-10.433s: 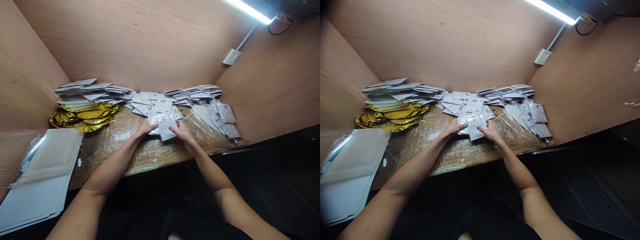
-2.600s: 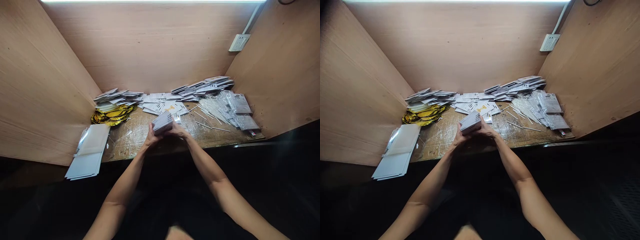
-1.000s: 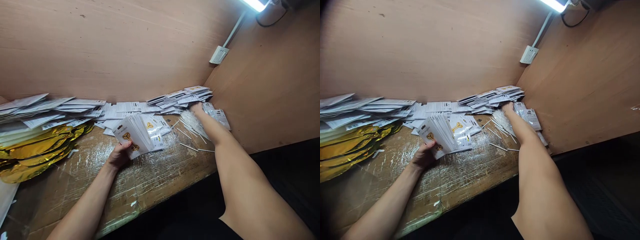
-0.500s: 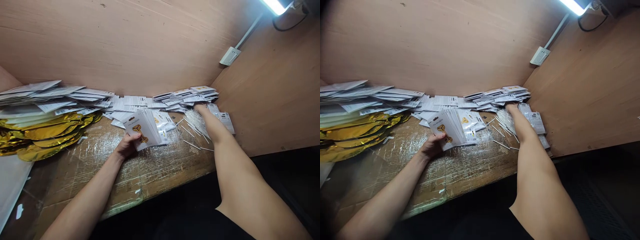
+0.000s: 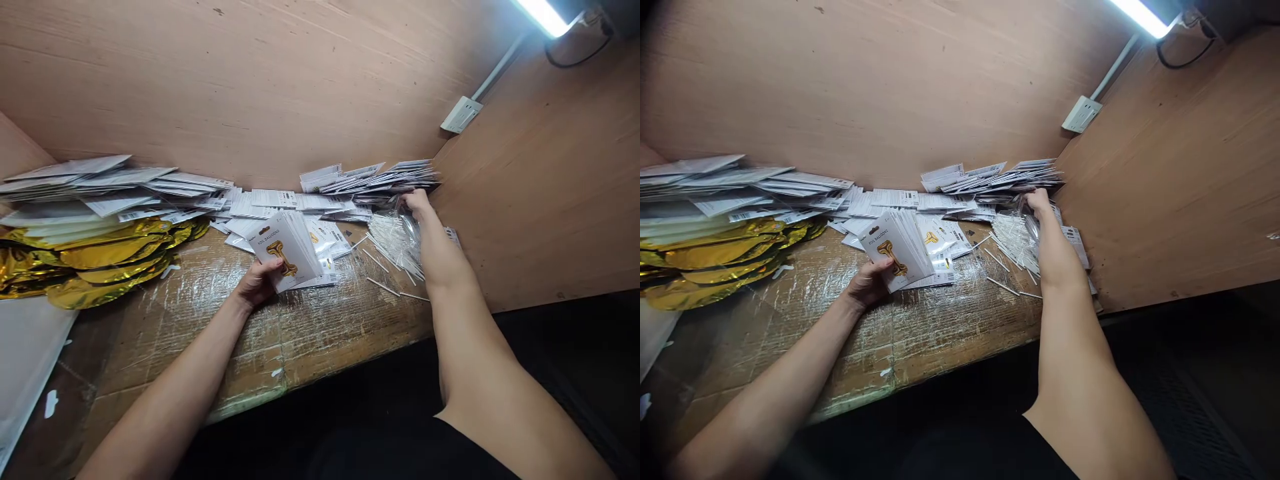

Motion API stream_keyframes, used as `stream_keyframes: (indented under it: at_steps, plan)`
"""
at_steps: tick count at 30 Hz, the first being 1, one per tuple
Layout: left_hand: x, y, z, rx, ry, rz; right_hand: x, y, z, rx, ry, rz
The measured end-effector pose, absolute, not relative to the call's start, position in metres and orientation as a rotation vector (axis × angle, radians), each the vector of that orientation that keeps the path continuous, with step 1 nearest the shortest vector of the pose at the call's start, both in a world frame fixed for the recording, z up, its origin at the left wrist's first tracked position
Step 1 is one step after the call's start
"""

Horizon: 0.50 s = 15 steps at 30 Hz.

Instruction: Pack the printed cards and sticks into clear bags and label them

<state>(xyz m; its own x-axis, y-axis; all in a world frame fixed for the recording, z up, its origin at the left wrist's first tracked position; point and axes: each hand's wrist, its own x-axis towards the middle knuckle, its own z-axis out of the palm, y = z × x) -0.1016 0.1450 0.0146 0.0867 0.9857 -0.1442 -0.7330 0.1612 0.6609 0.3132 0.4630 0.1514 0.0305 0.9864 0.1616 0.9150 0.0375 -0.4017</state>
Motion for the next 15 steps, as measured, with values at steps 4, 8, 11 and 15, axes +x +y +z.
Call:
stream_keyframes:
  at_steps: [4,8,11,15]
  plan:
    - [-0.104,0.145,0.014,0.462,0.648,1.356,0.325,0.458,0.182,-1.61,-1.558,0.642]
    - [-0.105,0.145,0.012,0.459,0.614,1.367,0.328,0.435,0.238,-1.42,-1.596,0.799]
    - [-0.104,0.146,0.011,0.449,0.592,1.38,0.315,0.398,0.281,-1.358,-1.65,0.82]
    - [-0.108,0.146,0.033,0.412,0.601,1.488,0.294,0.34,0.312,-1.302,-1.791,0.898]
